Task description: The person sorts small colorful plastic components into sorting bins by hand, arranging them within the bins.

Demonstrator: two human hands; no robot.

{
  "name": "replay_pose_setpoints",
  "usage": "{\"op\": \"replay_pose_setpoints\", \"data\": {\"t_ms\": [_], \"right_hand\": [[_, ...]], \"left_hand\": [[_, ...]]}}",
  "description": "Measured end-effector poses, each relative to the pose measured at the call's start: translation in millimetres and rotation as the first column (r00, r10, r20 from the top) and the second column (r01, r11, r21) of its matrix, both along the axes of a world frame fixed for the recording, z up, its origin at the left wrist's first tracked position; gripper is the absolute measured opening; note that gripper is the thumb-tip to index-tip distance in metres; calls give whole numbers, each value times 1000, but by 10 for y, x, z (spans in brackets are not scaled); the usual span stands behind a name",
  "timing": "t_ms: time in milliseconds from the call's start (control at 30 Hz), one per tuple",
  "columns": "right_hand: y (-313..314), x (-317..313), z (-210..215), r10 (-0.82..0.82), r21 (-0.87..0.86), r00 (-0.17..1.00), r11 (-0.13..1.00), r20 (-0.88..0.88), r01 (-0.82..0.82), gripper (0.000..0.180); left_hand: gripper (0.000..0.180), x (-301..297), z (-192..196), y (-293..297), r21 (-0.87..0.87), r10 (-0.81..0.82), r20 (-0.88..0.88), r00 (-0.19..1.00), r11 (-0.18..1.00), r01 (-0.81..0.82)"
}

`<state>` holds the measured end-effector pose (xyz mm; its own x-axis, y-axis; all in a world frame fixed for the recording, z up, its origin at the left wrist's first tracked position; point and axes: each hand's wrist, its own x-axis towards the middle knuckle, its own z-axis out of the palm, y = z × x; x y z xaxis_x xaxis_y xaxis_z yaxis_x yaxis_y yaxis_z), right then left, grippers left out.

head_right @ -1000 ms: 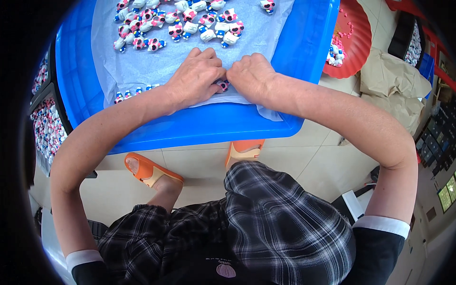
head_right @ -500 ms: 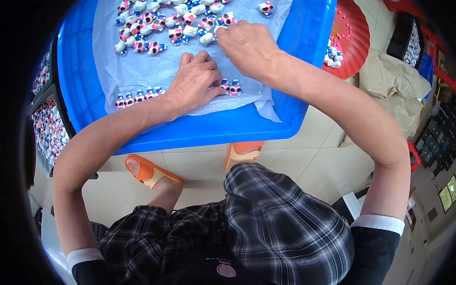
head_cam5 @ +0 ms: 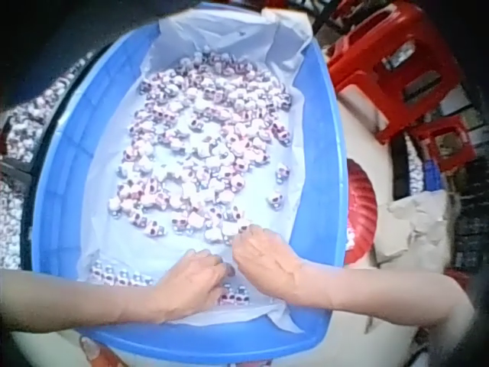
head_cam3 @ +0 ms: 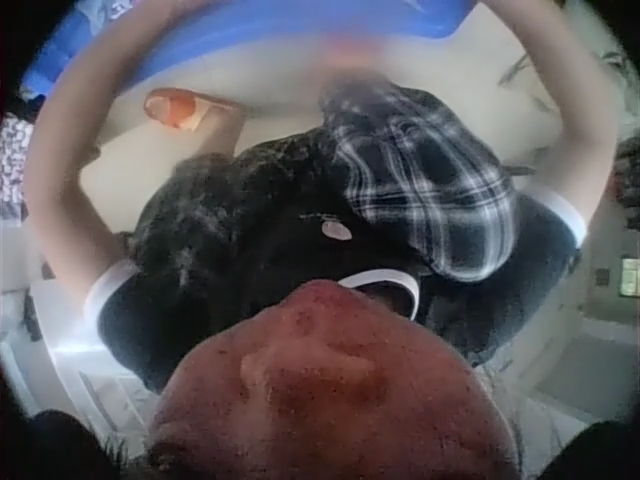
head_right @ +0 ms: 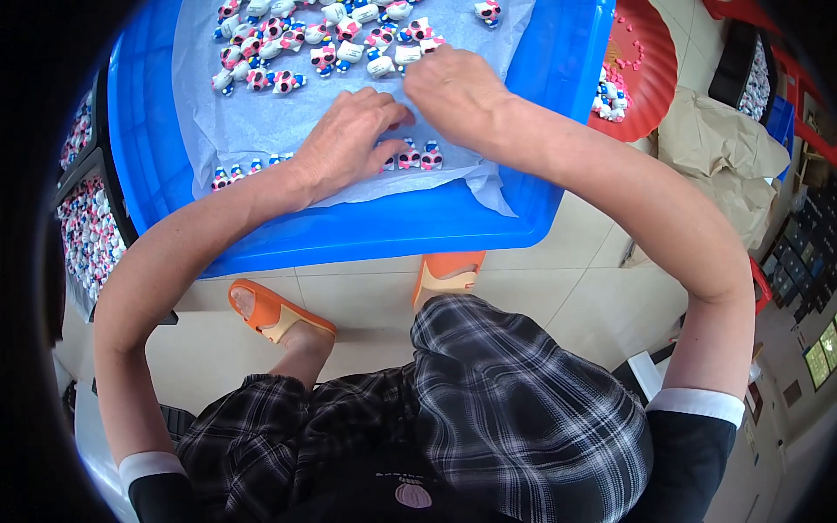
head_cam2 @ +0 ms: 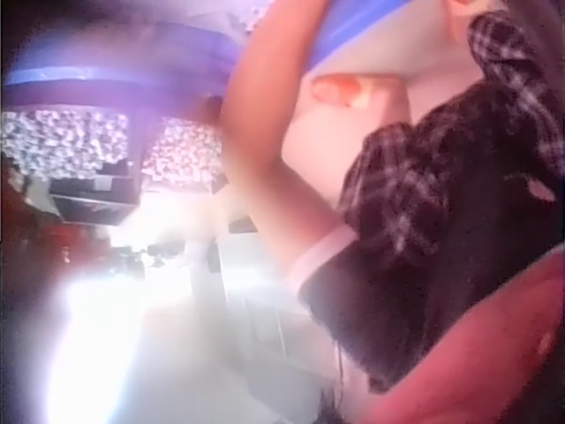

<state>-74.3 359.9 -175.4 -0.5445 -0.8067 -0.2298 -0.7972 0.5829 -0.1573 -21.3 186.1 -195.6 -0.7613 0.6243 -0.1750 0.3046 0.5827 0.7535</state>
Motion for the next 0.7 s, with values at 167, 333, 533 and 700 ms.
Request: {"op": "replay_pose_setpoints", "data": {"t_ms": [167, 333, 533, 700], "right_hand": [[7, -172, 396, -455, 289, 668, 890, 589, 351, 21], [78, 36, 314, -413, 149, 478, 855, 775, 497, 23], [41, -17, 357, -536, 251, 351, 756, 768, 605, 27], [-24, 19, 238, -548, 465, 541, 834, 638, 296, 15]], "left_hand": [[26, -5, 107, 65, 161, 232, 474, 849, 926, -342], [24, -56, 5, 78, 237, 231, 774, 590, 757, -608], [16, -89, 0, 125, 107, 252, 776, 578, 851, -514], [13, 46, 16, 115, 54, -44, 122, 992, 998, 37]]}}
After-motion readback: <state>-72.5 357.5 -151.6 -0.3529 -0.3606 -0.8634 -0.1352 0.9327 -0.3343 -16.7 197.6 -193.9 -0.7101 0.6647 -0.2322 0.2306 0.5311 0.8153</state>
